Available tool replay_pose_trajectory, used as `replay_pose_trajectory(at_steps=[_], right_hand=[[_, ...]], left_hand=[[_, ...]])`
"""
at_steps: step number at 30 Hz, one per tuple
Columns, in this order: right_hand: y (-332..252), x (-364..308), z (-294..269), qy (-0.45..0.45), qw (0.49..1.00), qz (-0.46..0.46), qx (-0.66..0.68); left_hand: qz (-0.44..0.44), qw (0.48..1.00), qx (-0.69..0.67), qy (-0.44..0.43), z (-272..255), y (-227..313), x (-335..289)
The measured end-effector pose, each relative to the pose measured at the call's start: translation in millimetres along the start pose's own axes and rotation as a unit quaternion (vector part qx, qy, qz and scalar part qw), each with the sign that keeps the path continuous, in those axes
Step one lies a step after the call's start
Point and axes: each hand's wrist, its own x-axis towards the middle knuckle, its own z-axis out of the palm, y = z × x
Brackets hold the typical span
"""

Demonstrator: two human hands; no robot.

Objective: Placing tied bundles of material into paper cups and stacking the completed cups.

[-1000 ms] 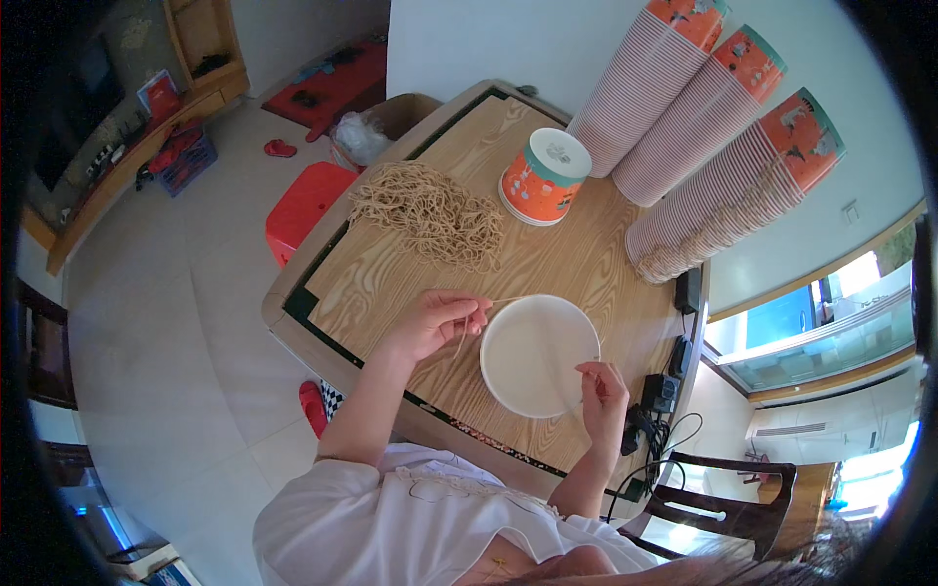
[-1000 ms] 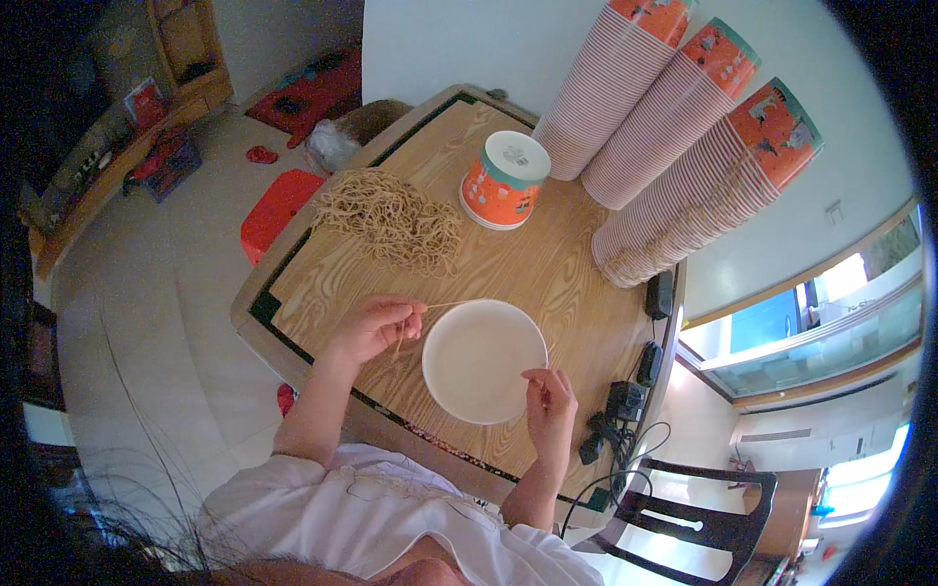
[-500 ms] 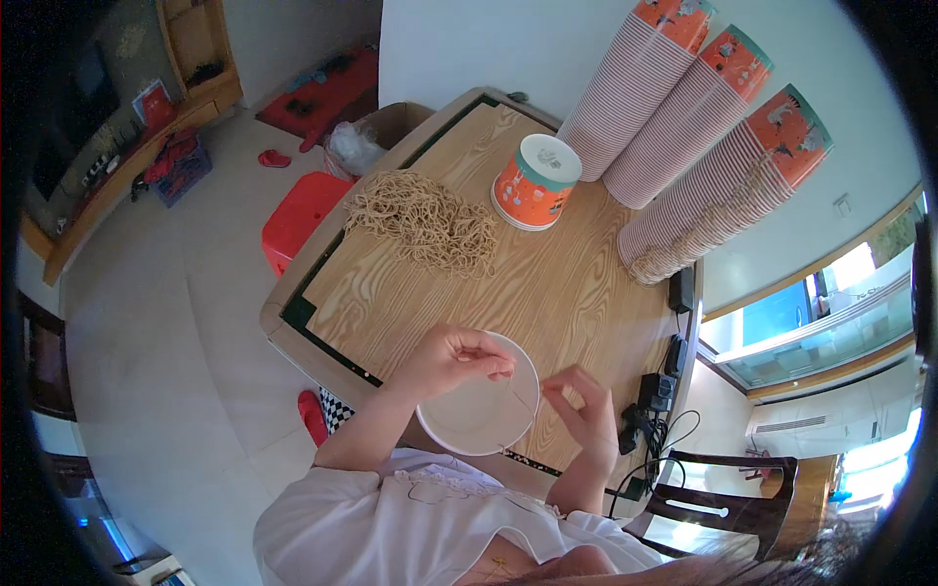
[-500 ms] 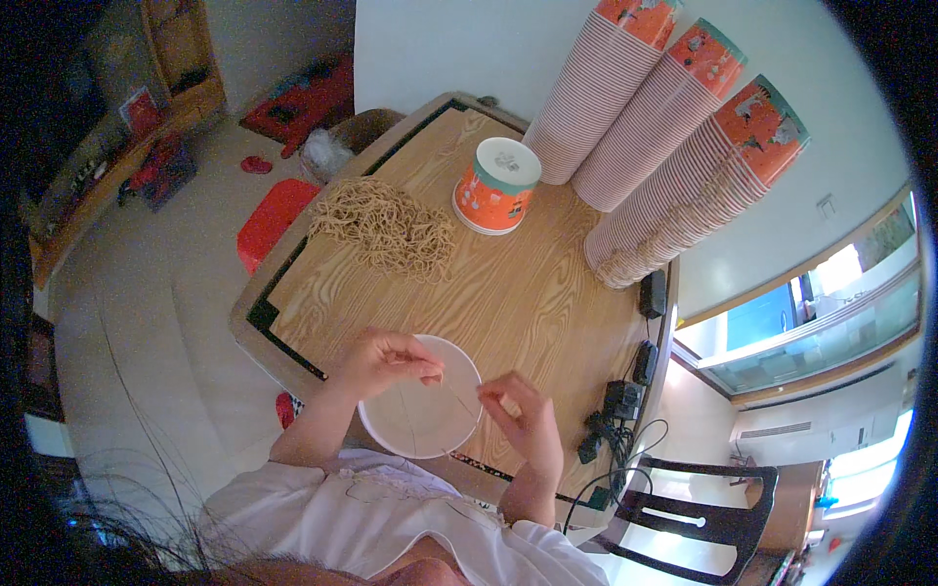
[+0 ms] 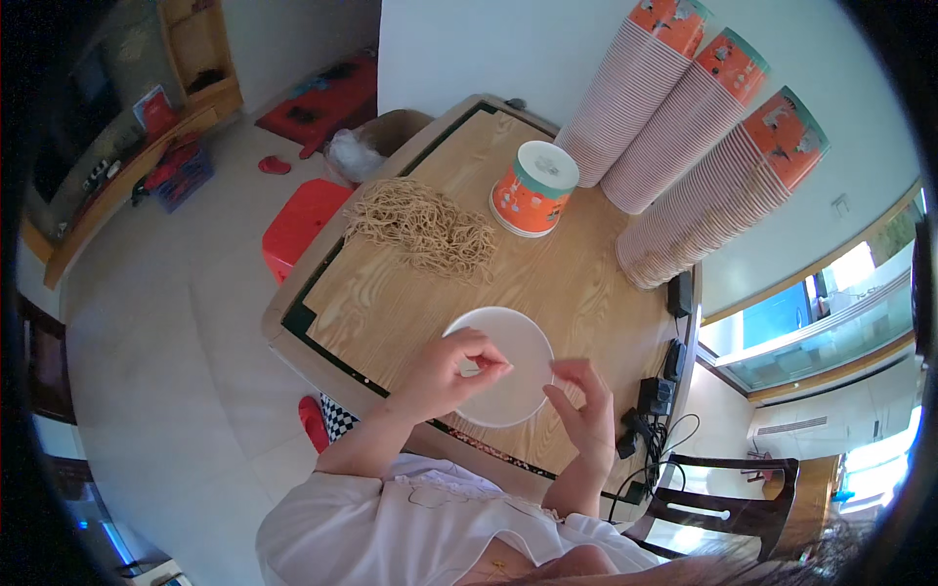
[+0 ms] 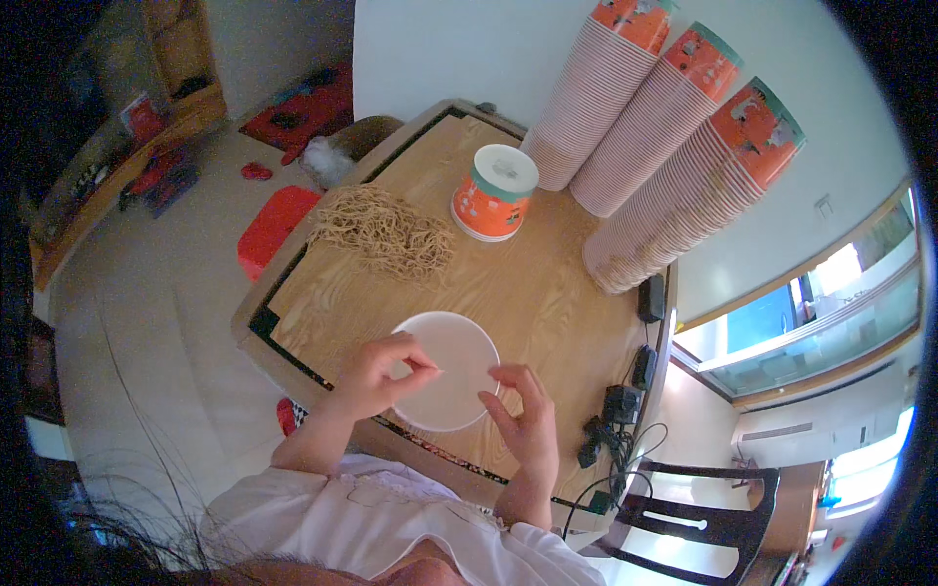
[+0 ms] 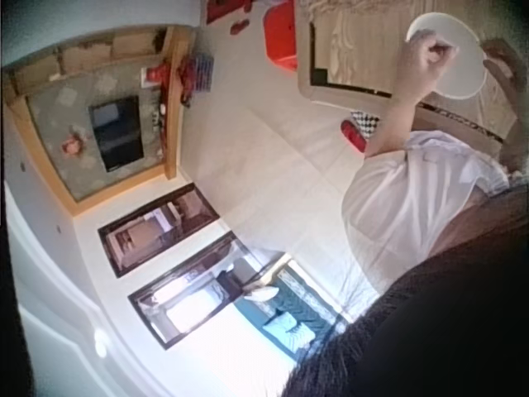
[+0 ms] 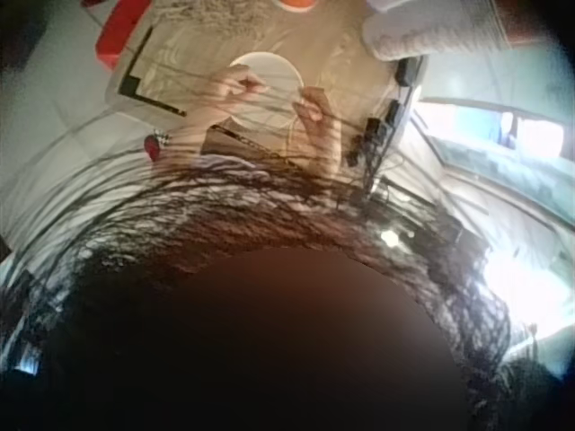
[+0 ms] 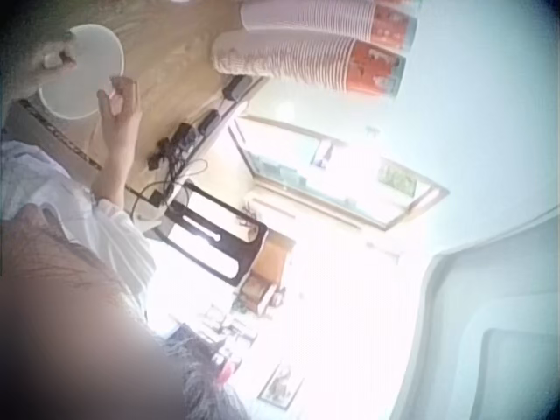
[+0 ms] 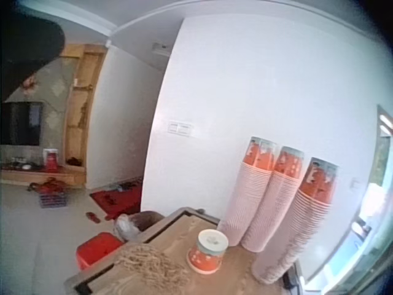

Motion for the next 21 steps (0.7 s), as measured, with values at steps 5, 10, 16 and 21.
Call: replay_pose_trajectory(at_steps=[5,10,16,21], right_hand=[[-8,11,17,-0.035,0.991,0.026,0.129],[20,3,16,-0.008,0.975,0.076,0.209],[31,7,10,0.029,0.995,0.052,0.081],[18,17,11,0.023,0.997,0.044,0.056]], left_hand=[[0.052,0.997,0.018,-0.050,10,-1,2],[0.074,0.992,0.098,-0.014,6,-10,3],[0.079,0.969,0.235,0.000,14,-21,9],[0.055,0.983,0.021,-0.173,42,-25,40]])
